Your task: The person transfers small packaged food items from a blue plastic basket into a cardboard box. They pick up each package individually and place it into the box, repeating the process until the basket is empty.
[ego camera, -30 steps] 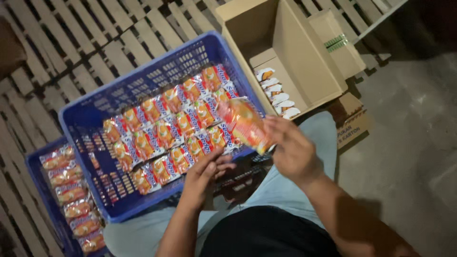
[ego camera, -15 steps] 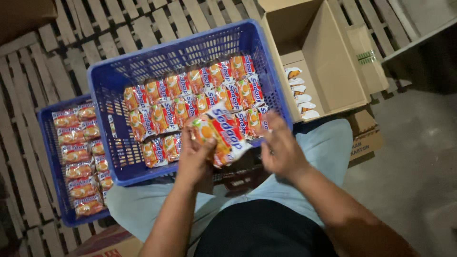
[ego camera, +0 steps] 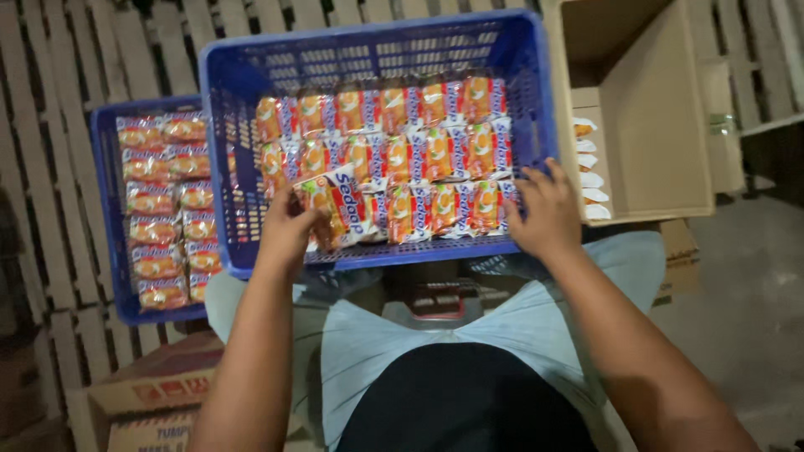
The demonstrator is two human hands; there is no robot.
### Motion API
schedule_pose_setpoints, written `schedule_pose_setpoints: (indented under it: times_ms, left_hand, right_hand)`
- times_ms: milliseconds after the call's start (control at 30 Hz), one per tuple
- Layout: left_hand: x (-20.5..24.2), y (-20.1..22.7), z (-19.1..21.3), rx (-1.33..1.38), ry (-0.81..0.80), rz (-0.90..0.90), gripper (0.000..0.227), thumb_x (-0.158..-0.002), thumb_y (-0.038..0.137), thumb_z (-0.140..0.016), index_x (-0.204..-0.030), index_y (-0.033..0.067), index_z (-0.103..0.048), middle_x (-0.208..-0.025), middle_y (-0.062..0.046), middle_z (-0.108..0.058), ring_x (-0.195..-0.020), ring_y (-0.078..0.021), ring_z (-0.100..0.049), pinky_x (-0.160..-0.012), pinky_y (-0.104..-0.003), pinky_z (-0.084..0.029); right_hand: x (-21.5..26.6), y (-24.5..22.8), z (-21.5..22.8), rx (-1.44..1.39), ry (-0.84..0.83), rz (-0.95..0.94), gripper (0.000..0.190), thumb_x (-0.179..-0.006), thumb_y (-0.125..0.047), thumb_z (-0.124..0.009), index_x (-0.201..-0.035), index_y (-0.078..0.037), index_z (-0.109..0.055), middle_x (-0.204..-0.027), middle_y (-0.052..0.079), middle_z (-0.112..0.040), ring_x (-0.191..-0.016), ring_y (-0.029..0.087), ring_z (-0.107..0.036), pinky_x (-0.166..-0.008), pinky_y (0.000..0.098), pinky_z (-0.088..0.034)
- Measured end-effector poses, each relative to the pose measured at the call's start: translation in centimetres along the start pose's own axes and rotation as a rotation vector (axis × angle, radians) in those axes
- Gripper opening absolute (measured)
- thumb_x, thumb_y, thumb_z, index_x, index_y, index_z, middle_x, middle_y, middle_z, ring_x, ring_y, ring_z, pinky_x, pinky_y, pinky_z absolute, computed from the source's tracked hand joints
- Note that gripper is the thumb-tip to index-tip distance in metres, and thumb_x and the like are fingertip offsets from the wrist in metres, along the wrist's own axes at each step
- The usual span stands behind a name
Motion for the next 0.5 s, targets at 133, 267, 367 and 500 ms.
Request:
schedule_pose_setpoints:
  times_ms: [133, 267, 367, 500]
  left_hand:
    - [-3.6, -1.5, 0.7, -0.463, -0.051, 0.062, 0.073, -0.079, 0.006, -0.077, -0.151, 0.0152, -0.069, -0.096, -0.012, -0.074, -0.091, -0.0261, -0.074, -0.083, -0.041, -0.060]
    - [-4.4, -2.9, -1.0, -0.565, -0.117, 0.204, 0.076, -0.082, 0.006, -0.078, -0.156, 0.0150, -0.058, -0.107, -0.019, -0.074, -0.102, -0.0353, -0.076, -0.091, -0.048, -0.059]
    - [-3.8, -3.6, -3.8, -0.923, -0.322, 0.314, 0.067, -0.074, 0.030, -0.085, -0.140, 0.0305, -0.072, -0.109, -0.010, -0.083, -0.114, -0.0338, -0.079, -0.099, -0.052, -0.060]
    - [-5.7, -7.1, -3.4, -1.032, -0.368, 0.331, 0.061, -0.078, 0.045, -0.081, -0.136, 0.0292, -0.076, -0.112, -0.003, -0.084, -0.121, -0.0319, -0.076, -0.108, -0.049, -0.058]
  right_hand:
    - [0.4, 0.8, -1.0, 0.052, 0.015, 0.009, 0.033, -0.099, -0.038, -0.080, -0.115, -0.008, -0.083, -0.125, 0.014, -0.081, -0.145, 0.047, -0.059, -0.128, 0.0545, -0.041]
    - [0.4, 1.1, -1.5, 0.078, 0.002, -0.006, 0.031, -0.097, -0.037, -0.078, -0.115, -0.013, -0.085, -0.124, 0.008, -0.082, -0.150, 0.042, -0.058, -0.132, 0.0519, -0.039]
    - [1.0, 1.7, -2.1, 0.105, -0.040, -0.039, 0.020, -0.098, -0.032, -0.074, -0.103, -0.017, -0.086, -0.115, 0.002, -0.085, -0.149, 0.036, -0.061, -0.135, 0.0463, -0.038]
    - [1.5, 2.2, -2.4, 0.132, -0.064, -0.075, 0.019, -0.097, -0.031, -0.072, -0.103, -0.021, -0.087, -0.117, -0.002, -0.083, -0.155, 0.034, -0.055, -0.132, 0.0483, -0.042]
Point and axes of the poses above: each hand's wrist, its own x-axis away from the middle knuckle, its own z-axis out of the back of the hand, y = z × x, the point moved 3 cm from there along -x, towards the middle knuckle
